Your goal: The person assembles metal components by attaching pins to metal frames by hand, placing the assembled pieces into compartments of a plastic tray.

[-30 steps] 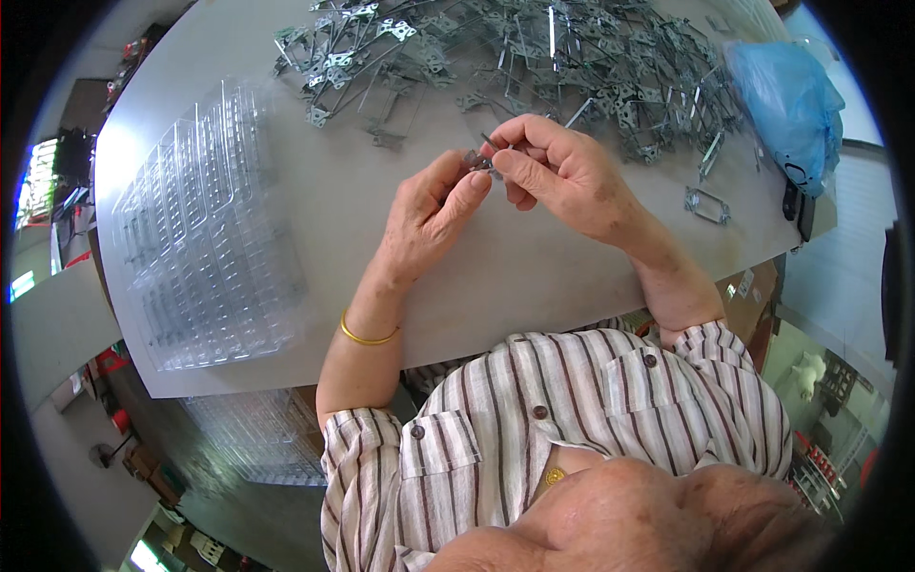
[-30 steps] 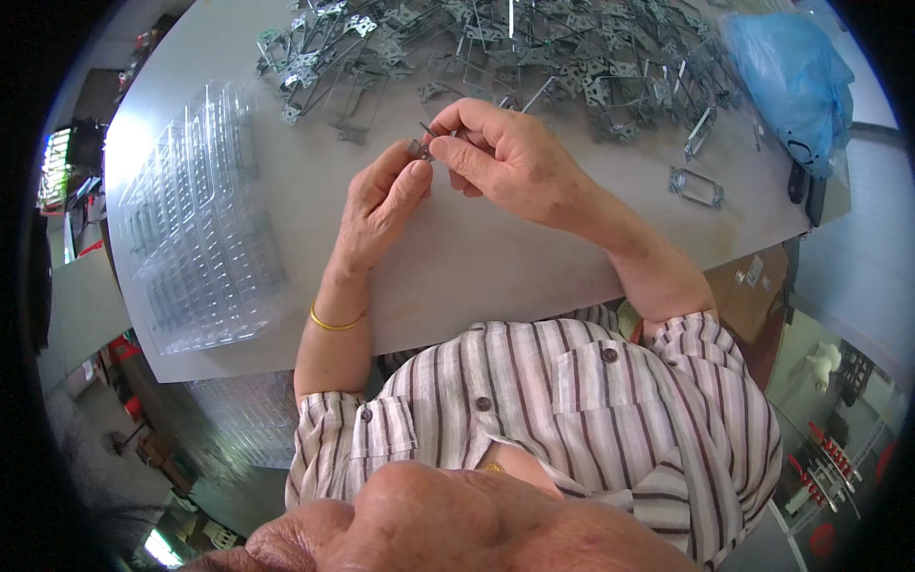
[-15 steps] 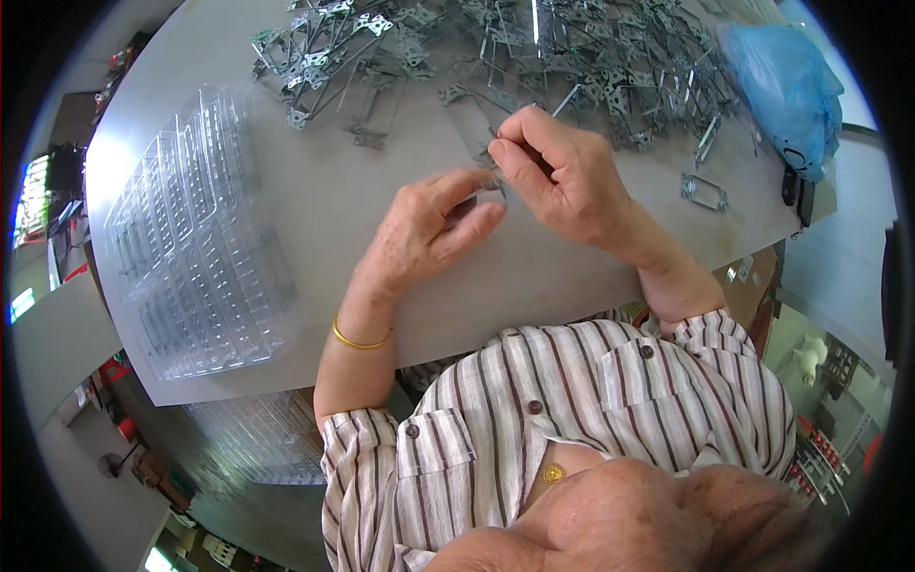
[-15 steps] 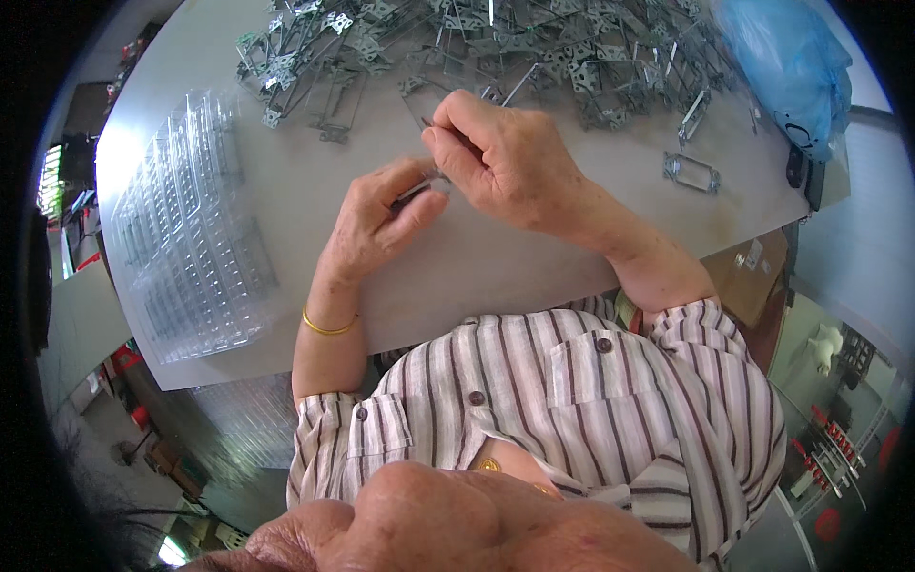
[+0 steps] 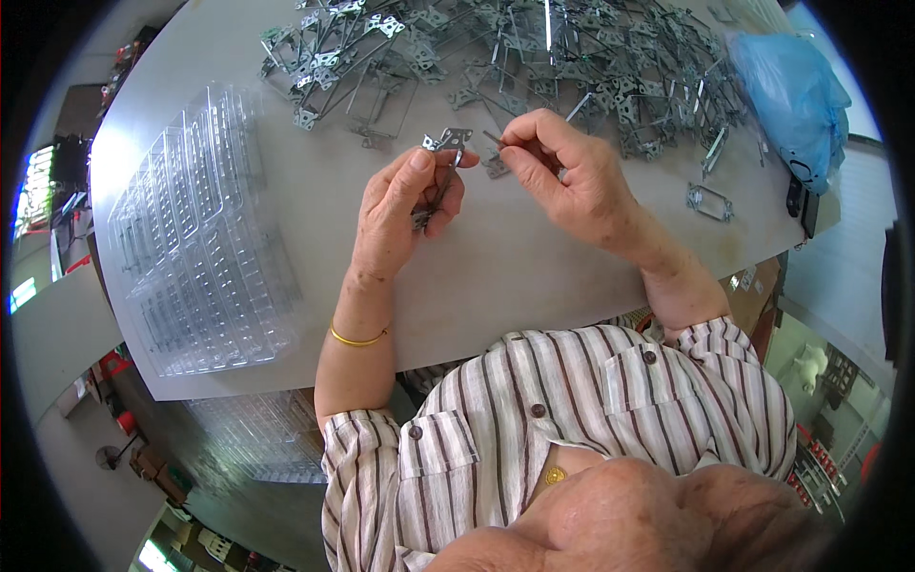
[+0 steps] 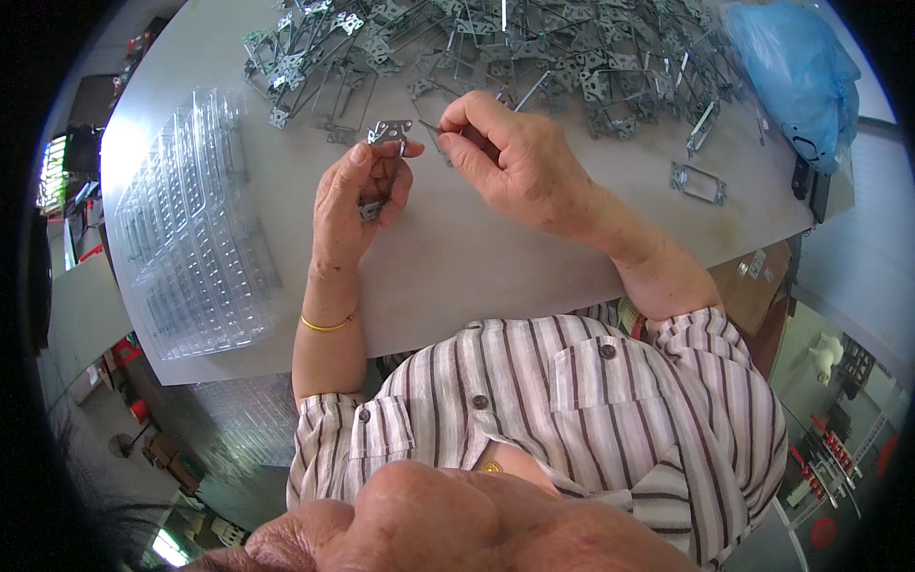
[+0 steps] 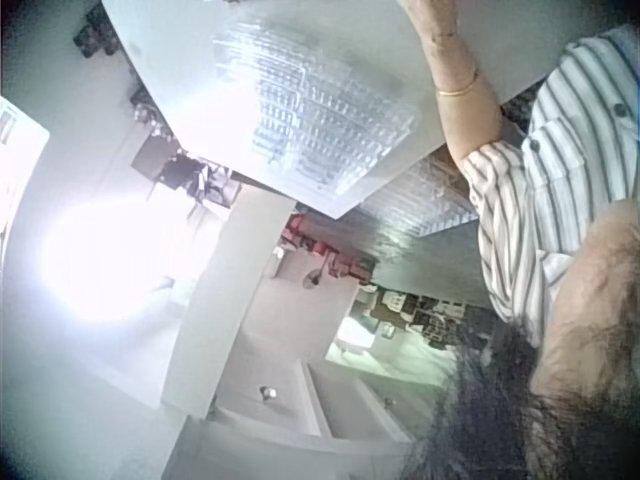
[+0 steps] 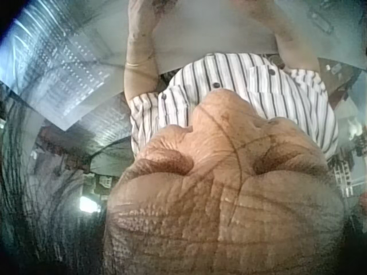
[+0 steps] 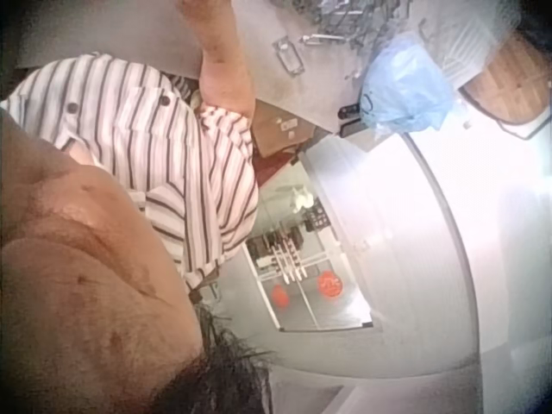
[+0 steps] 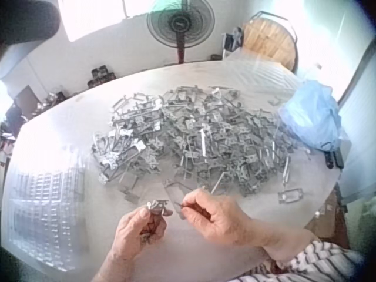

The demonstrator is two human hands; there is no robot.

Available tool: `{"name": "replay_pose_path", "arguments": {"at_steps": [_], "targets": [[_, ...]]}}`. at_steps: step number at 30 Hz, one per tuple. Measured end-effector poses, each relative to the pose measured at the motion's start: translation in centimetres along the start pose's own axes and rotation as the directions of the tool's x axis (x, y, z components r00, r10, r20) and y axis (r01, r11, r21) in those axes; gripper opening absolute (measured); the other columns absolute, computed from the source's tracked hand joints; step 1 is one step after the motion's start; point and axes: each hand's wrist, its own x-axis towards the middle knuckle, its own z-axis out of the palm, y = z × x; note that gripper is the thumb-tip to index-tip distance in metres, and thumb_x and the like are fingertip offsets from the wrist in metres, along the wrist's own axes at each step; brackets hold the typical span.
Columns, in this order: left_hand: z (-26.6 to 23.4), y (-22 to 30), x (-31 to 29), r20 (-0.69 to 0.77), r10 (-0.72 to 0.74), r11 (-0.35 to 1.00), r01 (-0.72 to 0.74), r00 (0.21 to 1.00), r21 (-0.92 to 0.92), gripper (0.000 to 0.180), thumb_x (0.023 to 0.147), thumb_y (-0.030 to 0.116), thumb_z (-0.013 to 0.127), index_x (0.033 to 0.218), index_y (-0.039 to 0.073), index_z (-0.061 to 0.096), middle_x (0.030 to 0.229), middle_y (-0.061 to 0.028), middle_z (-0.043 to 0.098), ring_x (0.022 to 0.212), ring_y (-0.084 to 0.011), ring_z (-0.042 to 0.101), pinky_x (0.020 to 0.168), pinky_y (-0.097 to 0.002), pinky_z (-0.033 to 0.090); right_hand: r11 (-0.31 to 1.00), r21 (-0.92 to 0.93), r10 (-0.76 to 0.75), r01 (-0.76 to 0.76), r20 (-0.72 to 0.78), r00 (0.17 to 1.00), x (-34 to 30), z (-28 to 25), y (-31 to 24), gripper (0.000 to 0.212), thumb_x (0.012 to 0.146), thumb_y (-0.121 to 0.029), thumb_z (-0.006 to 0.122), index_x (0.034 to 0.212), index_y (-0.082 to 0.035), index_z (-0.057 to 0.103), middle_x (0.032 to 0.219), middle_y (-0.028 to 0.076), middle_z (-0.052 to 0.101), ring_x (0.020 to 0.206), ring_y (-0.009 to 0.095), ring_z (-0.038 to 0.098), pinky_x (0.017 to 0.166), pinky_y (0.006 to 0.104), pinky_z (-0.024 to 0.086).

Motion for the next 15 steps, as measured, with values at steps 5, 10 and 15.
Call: {"name": "replay_pose_path", "arguments": {"at_steps": [5,10,15], "targets": [[0.19,0.01,0.01,-0.005,-0.014,0.998,0.014,1.000,0.062,0.057,0.105,0.045,0.041,0.114,-0.006,0.065,0.066,-0.0019,0.052,0.052,-0.0071,0.038,0.049,-0.0223,0.028,0.999,-0.021,0.029,-0.028,0.031,0.999,0.04,0.05,-0.22,0.007,0.095,-0.009,0.066,0.100,-0.006,0.061,0.067,0.005,0.062,0.057,0.011,0.058,0.051,0.0280,0.044],[0.39,-0.05,0.02,-0.011,-0.009,0.994,0.010,1.000,0.112,0.056,0.104,0.046,0.045,0.115,-0.005,0.065,0.067,-0.0010,0.053,0.053,-0.0062,0.039,0.050,-0.0221,0.028,0.995,-0.074,0.068,-0.064,0.047,0.997,0.05,-0.12,-0.24,0.009,0.095,-0.011,0.066,0.100,-0.006,0.061,0.066,0.006,0.062,0.056,0.013,0.057,0.051,0.0294,0.044],[0.02,0.05,-0.21,-0.005,0.011,0.989,-0.010,1.000,0.146,0.045,0.104,0.041,0.052,0.114,0.000,0.069,0.070,0.0026,0.053,0.057,-0.0044,0.040,0.052,-0.0214,0.032,0.991,0.003,0.136,-0.137,0.102,0.985,0.11,-0.32,-0.70,0.013,0.097,-0.012,0.063,0.107,-0.005,0.059,0.070,0.004,0.064,0.058,0.010,0.056,0.054,0.0284,0.045]]}}
